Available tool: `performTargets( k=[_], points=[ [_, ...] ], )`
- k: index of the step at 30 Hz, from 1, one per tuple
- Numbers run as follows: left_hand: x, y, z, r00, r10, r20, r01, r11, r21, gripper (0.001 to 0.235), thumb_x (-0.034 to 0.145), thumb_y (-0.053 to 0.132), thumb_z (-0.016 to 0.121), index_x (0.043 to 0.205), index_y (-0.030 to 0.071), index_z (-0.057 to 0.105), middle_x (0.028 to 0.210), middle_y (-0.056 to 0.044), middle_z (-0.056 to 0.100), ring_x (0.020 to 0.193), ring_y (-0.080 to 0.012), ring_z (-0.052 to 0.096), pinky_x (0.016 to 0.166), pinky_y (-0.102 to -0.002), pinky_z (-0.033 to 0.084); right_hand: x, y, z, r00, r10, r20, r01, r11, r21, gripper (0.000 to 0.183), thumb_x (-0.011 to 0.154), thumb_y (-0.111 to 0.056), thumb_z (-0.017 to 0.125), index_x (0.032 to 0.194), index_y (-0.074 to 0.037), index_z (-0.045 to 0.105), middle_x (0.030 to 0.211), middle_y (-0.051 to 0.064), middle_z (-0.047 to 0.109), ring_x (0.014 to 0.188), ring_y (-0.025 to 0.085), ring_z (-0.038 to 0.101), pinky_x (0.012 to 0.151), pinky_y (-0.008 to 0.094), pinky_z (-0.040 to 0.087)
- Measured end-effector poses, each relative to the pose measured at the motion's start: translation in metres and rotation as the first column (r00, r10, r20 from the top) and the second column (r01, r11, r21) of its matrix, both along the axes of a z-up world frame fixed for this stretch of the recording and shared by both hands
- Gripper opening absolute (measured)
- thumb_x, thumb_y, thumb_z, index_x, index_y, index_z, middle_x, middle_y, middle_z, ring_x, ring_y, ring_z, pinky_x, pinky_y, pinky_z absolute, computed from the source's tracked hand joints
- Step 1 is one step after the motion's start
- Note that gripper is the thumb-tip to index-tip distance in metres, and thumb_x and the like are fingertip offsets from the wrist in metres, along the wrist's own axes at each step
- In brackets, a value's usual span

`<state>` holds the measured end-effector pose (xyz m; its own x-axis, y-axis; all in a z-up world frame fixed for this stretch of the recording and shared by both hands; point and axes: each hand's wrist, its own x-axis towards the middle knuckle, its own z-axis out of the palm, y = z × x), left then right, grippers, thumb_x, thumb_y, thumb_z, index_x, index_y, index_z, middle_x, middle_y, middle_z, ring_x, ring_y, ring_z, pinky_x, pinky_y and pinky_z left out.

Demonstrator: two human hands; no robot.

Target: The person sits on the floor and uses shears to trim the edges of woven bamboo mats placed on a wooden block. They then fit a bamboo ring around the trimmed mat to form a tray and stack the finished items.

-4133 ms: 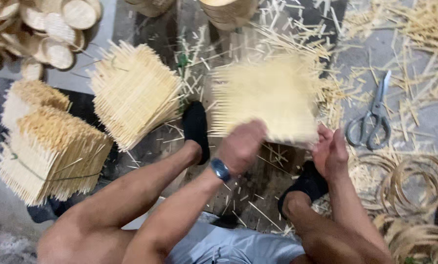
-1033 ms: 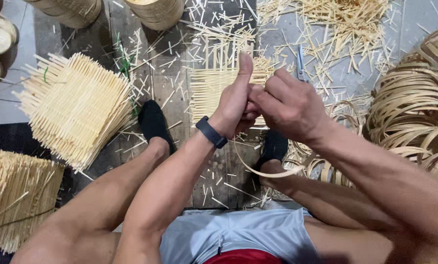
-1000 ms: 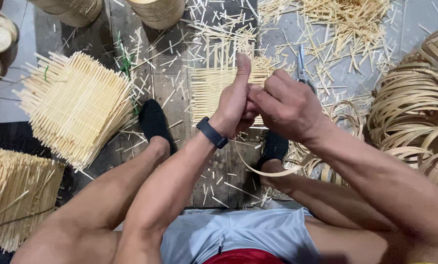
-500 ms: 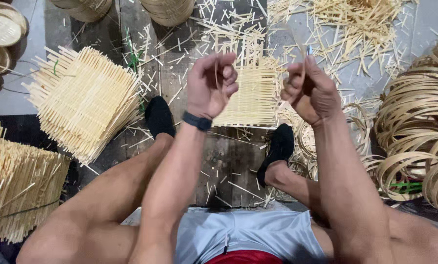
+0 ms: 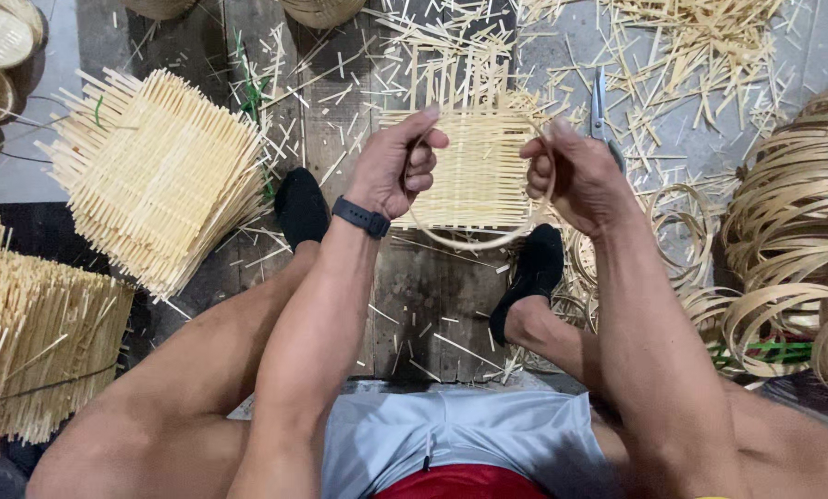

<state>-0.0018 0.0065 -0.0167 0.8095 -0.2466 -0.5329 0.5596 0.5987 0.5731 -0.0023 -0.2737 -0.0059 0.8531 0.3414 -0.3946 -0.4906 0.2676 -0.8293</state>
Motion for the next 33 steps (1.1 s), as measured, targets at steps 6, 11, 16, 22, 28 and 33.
performTargets(
  k=[6,11,16,22,28,33],
  points=[
    [0.000,0.001,-0.074,0.943,0.329,-0.042,-0.327,0.944,0.043,0.010,0.085,0.019,0.075,0.082,0.012,0.068,0.055,0.003,0.053,0.047,-0.0092,0.047,0.041,-0.025,0.036,-0.001,0.007,-0.031,0.986,-0.032,0.164,0.116,0.839,-0.532,0.026,0.086,-0.009,0.079,0.108,0.002,0.071,0.084,0.005,0.073,0.068,0.013,0.069,0.059,0.028,0.058],
    [-0.002,0.010,-0.138,0.924,0.045,0.379,-0.344,0.529,0.776,0.016,0.076,0.011,0.080,0.090,0.004,0.077,0.074,-0.004,0.075,0.066,-0.0133,0.070,0.061,-0.028,0.055,0.011,0.031,-0.086,0.953,-0.025,0.302,0.258,0.591,-0.764,0.016,0.085,-0.009,0.081,0.096,0.001,0.077,0.077,0.008,0.075,0.066,0.015,0.071,0.061,0.029,0.056],
    [0.001,0.013,-0.163,0.961,-0.120,0.249,-0.204,0.297,0.933,0.026,0.070,0.010,0.081,0.096,0.008,0.080,0.079,-0.011,0.078,0.071,-0.0204,0.075,0.070,-0.032,0.058,0.012,0.040,-0.117,0.869,0.114,0.481,0.404,0.398,-0.824,0.018,0.078,-0.010,0.084,0.094,-0.001,0.081,0.080,0.015,0.076,0.070,0.021,0.074,0.070,0.033,0.058],
    [0.002,0.016,-0.171,0.968,-0.139,0.211,-0.171,0.254,0.952,0.021,0.069,0.014,0.085,0.089,0.008,0.082,0.080,-0.009,0.079,0.073,-0.0202,0.076,0.072,-0.033,0.059,0.012,0.031,-0.134,0.910,0.051,0.412,0.352,0.431,-0.831,0.021,0.078,-0.012,0.085,0.095,-0.002,0.080,0.079,0.011,0.077,0.068,0.018,0.074,0.068,0.031,0.058],
    [0.001,0.020,-0.170,0.965,-0.129,0.227,-0.190,0.247,0.950,0.015,0.074,0.018,0.086,0.086,0.009,0.082,0.078,-0.010,0.078,0.070,-0.0203,0.076,0.071,-0.032,0.059,0.014,0.029,-0.140,0.921,-0.002,0.389,0.342,0.484,-0.806,0.019,0.076,-0.011,0.085,0.091,-0.001,0.079,0.078,0.009,0.077,0.068,0.014,0.072,0.066,0.028,0.058],
    [0.009,0.019,-0.174,0.986,-0.120,0.113,-0.082,0.239,0.968,0.016,0.068,0.018,0.088,0.081,0.011,0.083,0.074,-0.010,0.078,0.067,-0.0201,0.076,0.069,-0.032,0.059,0.013,0.027,-0.138,0.897,0.031,0.440,0.372,0.483,-0.793,0.015,0.078,-0.009,0.086,0.089,-0.001,0.080,0.078,0.010,0.076,0.067,0.014,0.073,0.067,0.029,0.058]
  ],
)
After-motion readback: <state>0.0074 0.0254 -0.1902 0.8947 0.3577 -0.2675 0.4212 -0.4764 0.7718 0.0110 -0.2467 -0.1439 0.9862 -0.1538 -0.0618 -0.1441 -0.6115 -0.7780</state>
